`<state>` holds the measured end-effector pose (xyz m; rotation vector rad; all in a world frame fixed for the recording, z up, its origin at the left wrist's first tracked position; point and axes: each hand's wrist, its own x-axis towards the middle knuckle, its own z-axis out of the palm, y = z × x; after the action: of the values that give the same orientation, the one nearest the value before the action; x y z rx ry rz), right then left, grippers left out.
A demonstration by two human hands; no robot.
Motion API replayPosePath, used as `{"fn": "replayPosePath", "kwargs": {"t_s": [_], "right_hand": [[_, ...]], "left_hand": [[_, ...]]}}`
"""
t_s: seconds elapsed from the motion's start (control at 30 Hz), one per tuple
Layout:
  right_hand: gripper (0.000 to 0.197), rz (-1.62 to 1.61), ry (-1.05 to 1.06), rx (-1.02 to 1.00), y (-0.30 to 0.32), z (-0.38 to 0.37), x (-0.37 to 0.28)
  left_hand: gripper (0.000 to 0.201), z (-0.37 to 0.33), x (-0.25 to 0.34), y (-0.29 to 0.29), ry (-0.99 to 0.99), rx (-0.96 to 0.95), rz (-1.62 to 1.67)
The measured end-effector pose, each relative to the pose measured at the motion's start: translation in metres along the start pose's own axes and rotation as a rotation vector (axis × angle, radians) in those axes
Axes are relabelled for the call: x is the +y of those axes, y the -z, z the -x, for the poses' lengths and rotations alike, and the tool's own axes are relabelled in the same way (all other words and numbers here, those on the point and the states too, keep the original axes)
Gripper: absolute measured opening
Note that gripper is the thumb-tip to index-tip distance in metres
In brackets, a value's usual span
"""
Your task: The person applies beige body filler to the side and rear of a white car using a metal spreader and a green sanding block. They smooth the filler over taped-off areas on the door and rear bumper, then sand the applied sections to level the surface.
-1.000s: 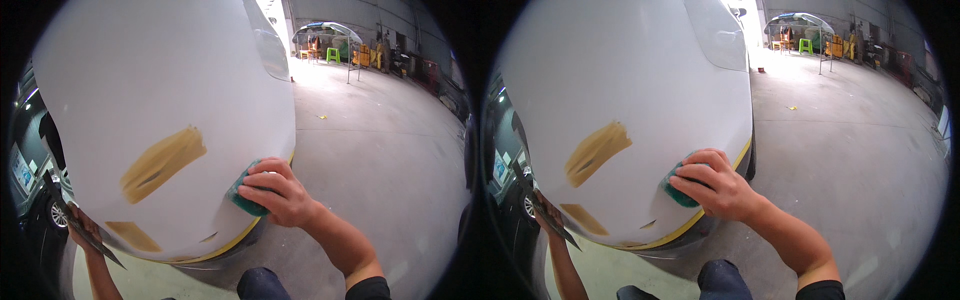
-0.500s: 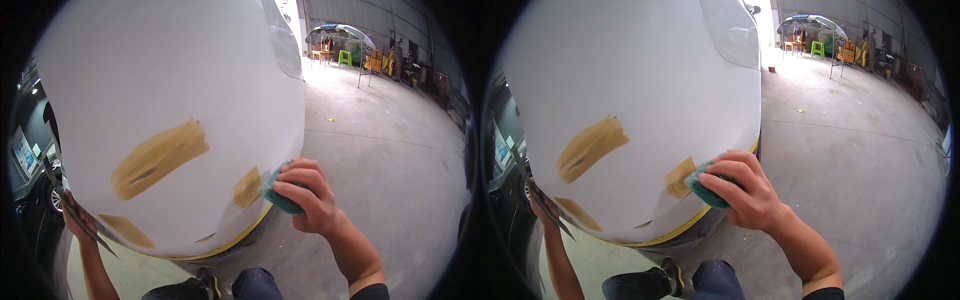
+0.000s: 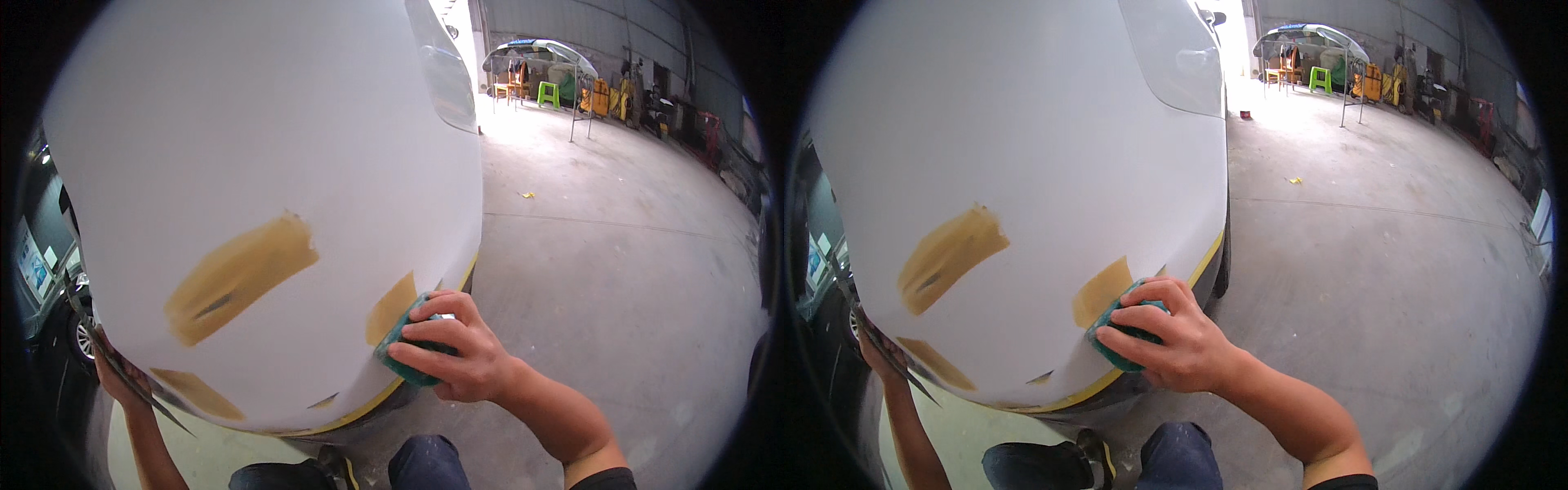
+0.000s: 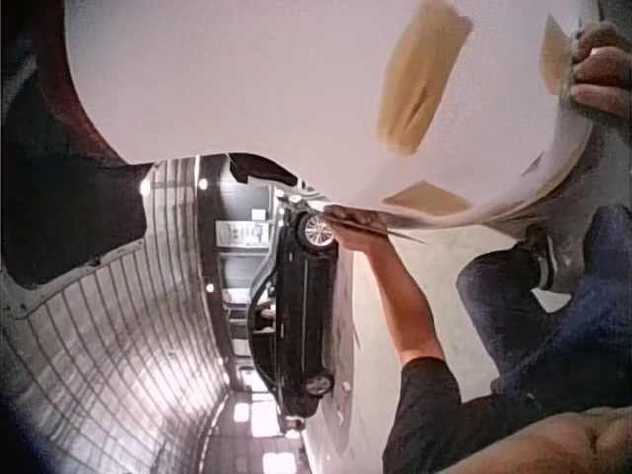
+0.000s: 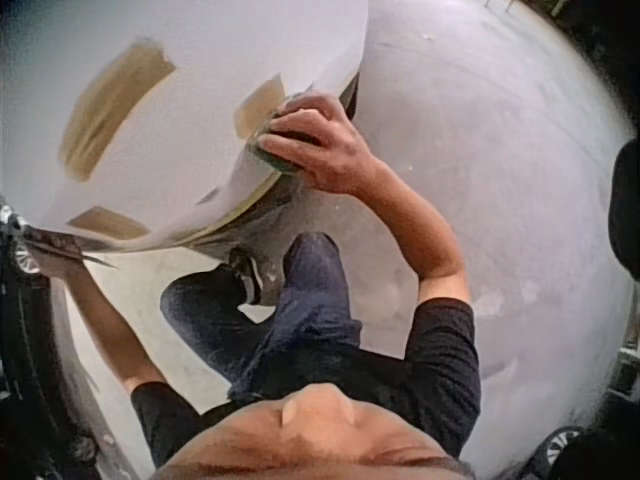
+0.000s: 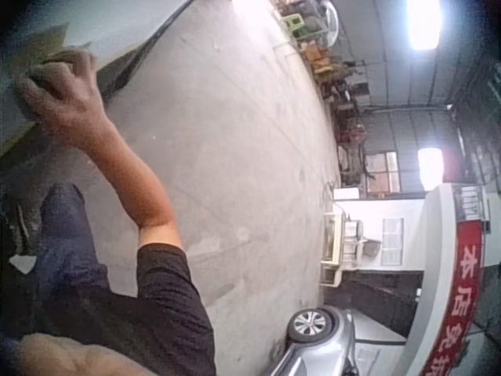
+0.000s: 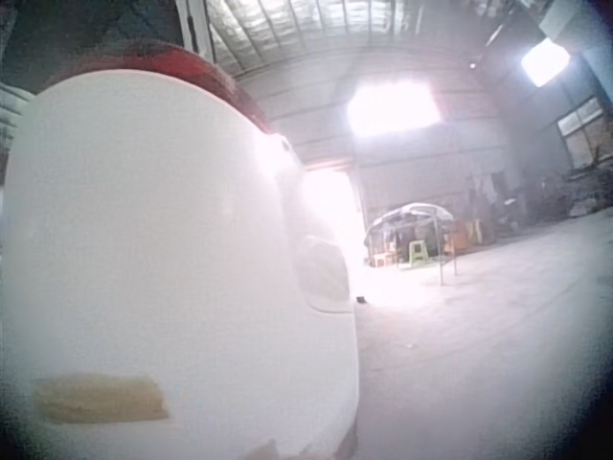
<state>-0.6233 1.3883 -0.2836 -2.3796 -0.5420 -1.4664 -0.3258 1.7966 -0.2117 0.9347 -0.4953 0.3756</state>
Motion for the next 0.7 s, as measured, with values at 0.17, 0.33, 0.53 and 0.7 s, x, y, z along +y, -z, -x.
{"fn": "replayPosePath", "kwargs": {"t_s": [0.17, 0.33, 0.53, 0.7], "right_hand": [[0.058, -0.023, -0.070, -0.048, 0.019, 0.004, -0.004], [0.053, 0.109, -0.019, 0.176, 0.028, 0.007, 0.007], [0.027, -0.193, -0.495, 0.416, 0.020, 0.044, 0.027], [0.022, -1.109, -1.090, 0.758, 0.017, 0.030, 0.015]], "left_hand": [[0.030, -0.015, -0.005, 0.025, 0.023, -0.183, 0.078], [0.028, -0.029, -0.009, 0.050, -0.012, -0.357, 0.064], [0.027, -0.026, -0.012, 0.046, 0.031, -0.148, 0.043], [0.027, -0.046, -0.012, 0.079, 0.044, -0.251, 0.006]]}}
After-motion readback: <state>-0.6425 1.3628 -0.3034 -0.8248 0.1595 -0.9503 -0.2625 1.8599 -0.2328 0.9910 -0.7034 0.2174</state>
